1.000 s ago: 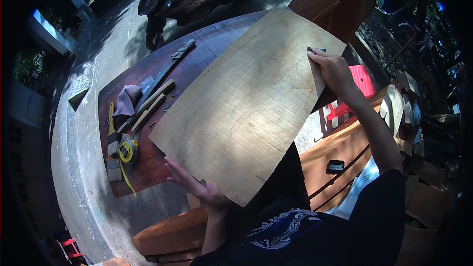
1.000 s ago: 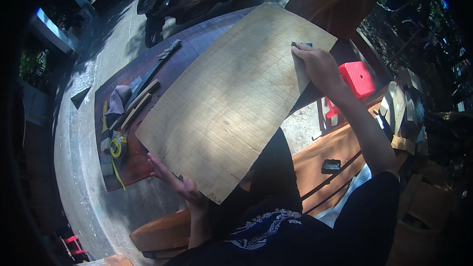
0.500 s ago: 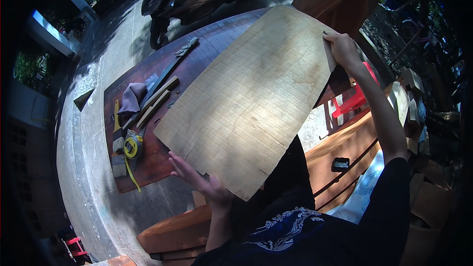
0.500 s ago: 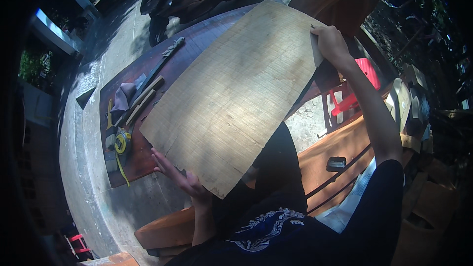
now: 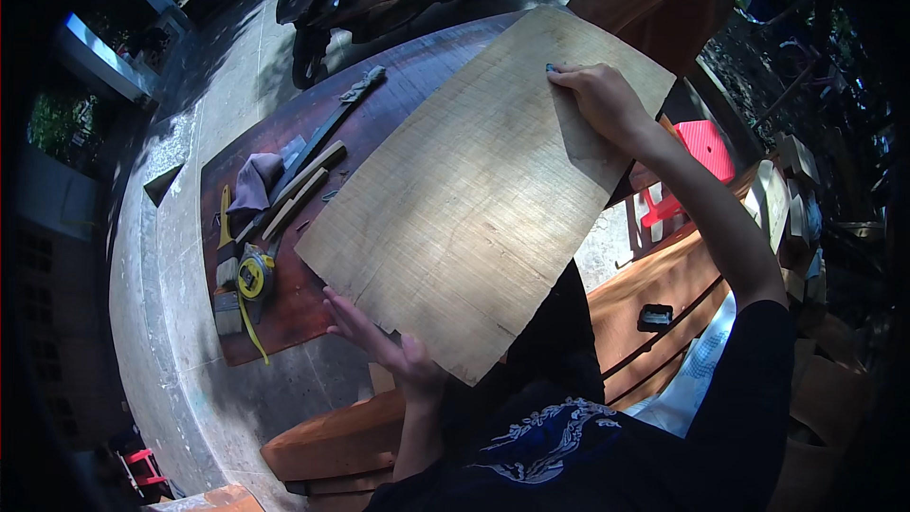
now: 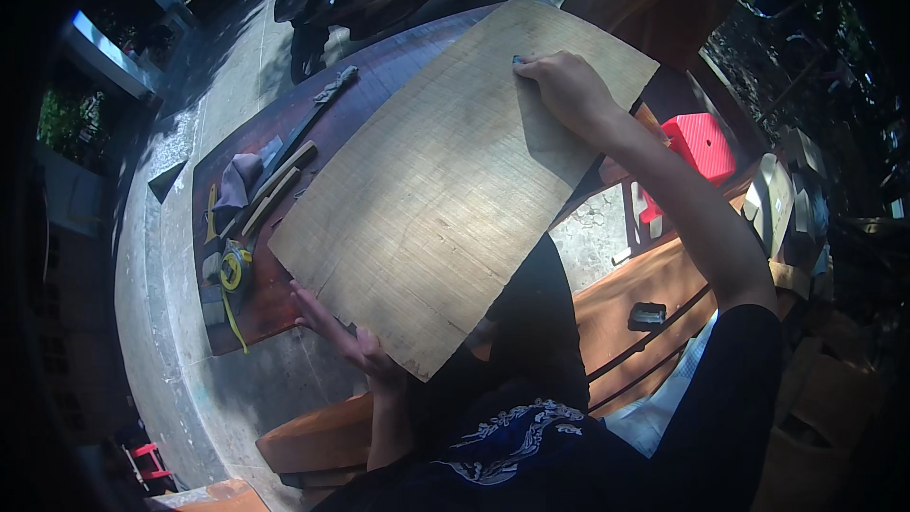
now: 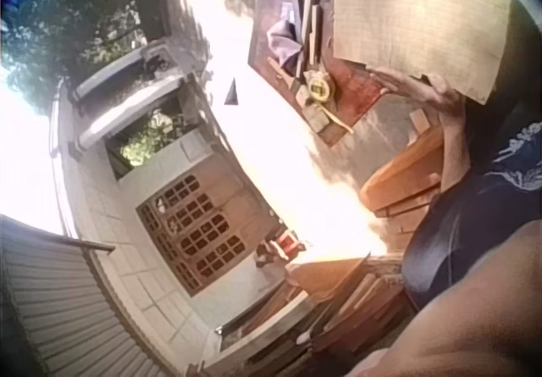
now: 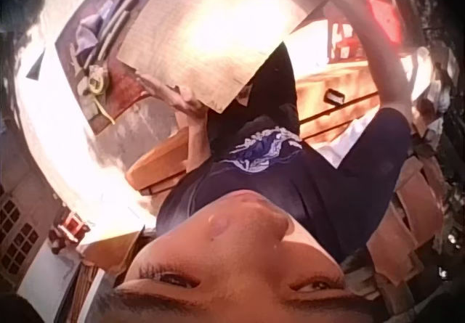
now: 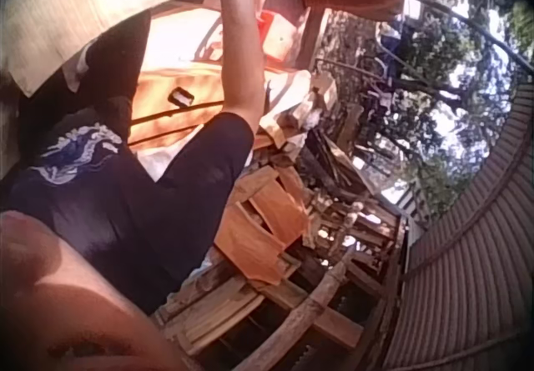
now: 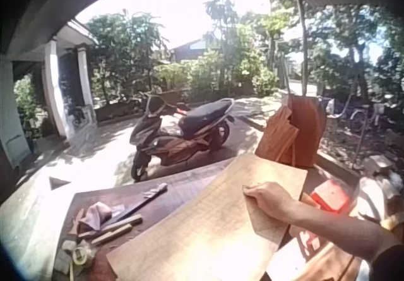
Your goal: The person scrapes a wooden board with a saw blade, brushes it with a paintbrush, wipes it down with a cloth, and sands the board using sandpaper.
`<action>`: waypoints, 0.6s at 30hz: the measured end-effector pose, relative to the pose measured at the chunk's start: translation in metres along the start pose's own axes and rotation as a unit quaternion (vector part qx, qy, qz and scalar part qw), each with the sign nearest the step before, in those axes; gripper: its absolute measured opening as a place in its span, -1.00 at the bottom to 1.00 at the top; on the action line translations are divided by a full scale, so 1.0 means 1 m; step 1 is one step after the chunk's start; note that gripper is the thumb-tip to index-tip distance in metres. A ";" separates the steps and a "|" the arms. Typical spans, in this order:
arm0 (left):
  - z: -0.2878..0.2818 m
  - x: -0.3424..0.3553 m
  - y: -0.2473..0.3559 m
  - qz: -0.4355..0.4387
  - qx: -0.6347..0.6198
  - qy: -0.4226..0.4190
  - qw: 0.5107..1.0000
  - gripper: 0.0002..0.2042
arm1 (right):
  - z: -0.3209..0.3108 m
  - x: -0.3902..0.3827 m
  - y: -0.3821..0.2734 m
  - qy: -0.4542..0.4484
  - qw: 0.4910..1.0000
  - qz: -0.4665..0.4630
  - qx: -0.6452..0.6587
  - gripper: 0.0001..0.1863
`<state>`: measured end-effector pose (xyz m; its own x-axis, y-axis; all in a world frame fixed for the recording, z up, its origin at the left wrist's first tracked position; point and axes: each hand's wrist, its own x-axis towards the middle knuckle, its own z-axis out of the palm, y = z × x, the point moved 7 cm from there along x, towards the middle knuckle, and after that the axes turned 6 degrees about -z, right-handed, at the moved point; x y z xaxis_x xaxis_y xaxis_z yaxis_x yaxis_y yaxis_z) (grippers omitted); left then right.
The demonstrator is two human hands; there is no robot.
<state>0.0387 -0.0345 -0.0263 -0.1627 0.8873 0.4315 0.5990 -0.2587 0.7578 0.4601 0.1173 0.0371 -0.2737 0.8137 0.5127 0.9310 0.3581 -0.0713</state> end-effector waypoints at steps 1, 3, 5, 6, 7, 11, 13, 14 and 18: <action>-0.001 0.000 -0.001 0.001 0.003 -0.002 1.000 -0.03 | -0.007 0.005 0.026 -0.015 0.998 0.067 -0.012 -0.68; 0.003 -0.001 0.002 0.006 0.002 -0.011 1.000 -0.03 | -0.021 0.002 0.090 -0.018 0.965 0.261 0.015 -0.69; 0.007 0.000 0.002 0.010 0.010 -0.012 1.000 -0.04 | -0.005 0.007 0.076 -0.014 0.979 0.202 -0.015 -0.70; 0.005 0.000 0.002 0.008 0.007 -0.009 1.000 -0.04 | 0.002 0.015 0.052 -0.012 0.989 0.142 -0.044 -0.71; 0.001 -0.001 -0.001 0.004 0.008 -0.005 1.000 -0.04 | 0.010 0.024 0.016 -0.041 0.994 0.092 -0.030 -0.71; -0.001 -0.002 0.002 0.004 0.003 -0.011 1.000 -0.04 | -0.001 0.031 0.029 -0.020 0.997 0.076 -0.025 -0.70; 0.006 -0.001 0.004 -0.002 0.005 -0.022 1.000 -0.03 | -0.002 0.026 0.082 -0.009 0.963 0.267 0.022 -0.70; 0.006 0.000 0.003 -0.001 0.008 -0.019 1.000 -0.03 | 0.003 0.032 0.074 -0.008 0.964 0.265 0.025 -0.70; 0.001 -0.003 0.001 -0.006 0.012 -0.006 1.000 -0.02 | 0.030 0.051 -0.021 -0.062 0.997 0.037 0.012 -0.65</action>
<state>0.0403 -0.0371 -0.0267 -0.1613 0.8948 0.4163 0.6164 -0.2381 0.7506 0.4198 0.1649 0.0387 -0.2331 0.8884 0.3955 0.9440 0.3044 -0.1274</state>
